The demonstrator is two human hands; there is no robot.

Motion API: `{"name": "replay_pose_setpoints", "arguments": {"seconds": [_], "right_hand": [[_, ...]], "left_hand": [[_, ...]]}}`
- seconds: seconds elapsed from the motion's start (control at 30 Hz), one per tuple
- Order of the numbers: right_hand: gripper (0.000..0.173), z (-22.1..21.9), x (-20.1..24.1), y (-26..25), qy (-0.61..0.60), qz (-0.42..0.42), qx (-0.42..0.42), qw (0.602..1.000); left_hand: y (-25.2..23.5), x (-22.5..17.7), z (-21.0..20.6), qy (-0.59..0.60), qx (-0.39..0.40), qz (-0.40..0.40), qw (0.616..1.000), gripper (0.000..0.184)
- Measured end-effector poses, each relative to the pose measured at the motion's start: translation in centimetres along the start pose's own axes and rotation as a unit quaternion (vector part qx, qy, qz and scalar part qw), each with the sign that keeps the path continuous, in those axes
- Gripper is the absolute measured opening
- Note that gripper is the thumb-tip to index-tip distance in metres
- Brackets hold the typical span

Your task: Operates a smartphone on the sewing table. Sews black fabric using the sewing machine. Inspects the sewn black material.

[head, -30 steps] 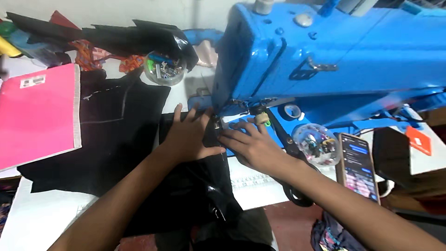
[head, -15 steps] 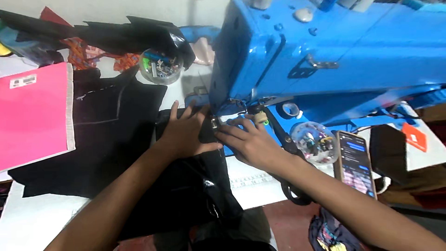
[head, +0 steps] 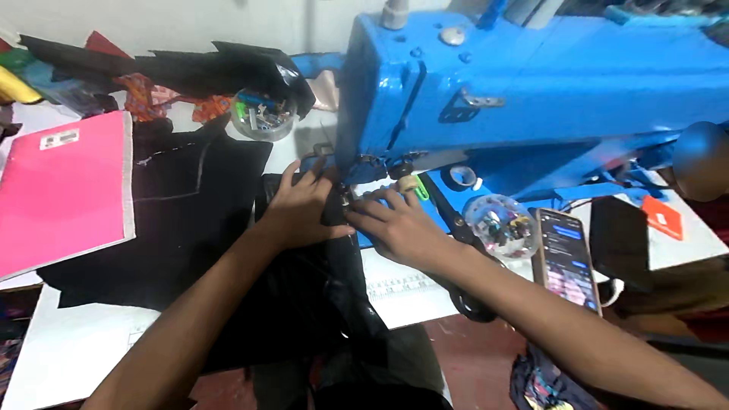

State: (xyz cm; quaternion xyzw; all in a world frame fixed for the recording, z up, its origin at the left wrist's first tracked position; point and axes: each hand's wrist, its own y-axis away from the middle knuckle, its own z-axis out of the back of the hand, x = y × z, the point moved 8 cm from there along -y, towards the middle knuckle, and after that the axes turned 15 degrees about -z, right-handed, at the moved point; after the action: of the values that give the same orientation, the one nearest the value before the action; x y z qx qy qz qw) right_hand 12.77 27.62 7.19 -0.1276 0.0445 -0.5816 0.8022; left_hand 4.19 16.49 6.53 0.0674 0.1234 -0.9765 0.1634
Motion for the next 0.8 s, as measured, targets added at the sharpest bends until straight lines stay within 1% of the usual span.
{"name": "replay_pose_setpoints", "arguments": {"seconds": [0.07, 0.1, 0.17, 0.23, 0.4, 0.63, 0.8], "right_hand": [[0.036, 0.2, 0.3, 0.7, -0.006, 0.022, -0.003, 1.0], [0.034, 0.3, 0.5, 1.1, -0.01, 0.031, -0.004, 0.999], [0.031, 0.6, 0.8, 1.8, -0.015, 0.048, -0.011, 0.999], [0.03, 0.8, 1.0, 2.3, -0.01, 0.057, -0.018, 0.998], [0.03, 0.8, 1.1, 2.6, 0.014, 0.055, -0.017, 0.998], [0.026, 0.6, 1.1, 2.4, 0.031, 0.044, -0.029, 0.998], [0.026, 0.6, 1.1, 2.3, 0.035, 0.038, -0.028, 0.998]], "left_hand": [[0.4, -0.8, 0.2, 0.031, -0.001, 0.011, 0.999, 0.084], [0.6, -1.0, 0.0, 0.057, 0.014, 0.02, 0.998, 0.079], [1.0, -0.9, -0.3, 0.099, 0.019, 0.027, 0.995, 0.065], [1.1, -0.7, -0.6, 0.096, 0.012, 0.022, 0.995, 0.058], [1.2, -0.8, -1.2, 0.038, -0.007, 0.009, 0.999, 0.059], [1.1, -0.9, -1.0, 0.024, -0.015, 0.012, 1.0, 0.063], [1.0, -0.8, -1.0, 0.018, -0.011, 0.01, 1.0, 0.062]]}}
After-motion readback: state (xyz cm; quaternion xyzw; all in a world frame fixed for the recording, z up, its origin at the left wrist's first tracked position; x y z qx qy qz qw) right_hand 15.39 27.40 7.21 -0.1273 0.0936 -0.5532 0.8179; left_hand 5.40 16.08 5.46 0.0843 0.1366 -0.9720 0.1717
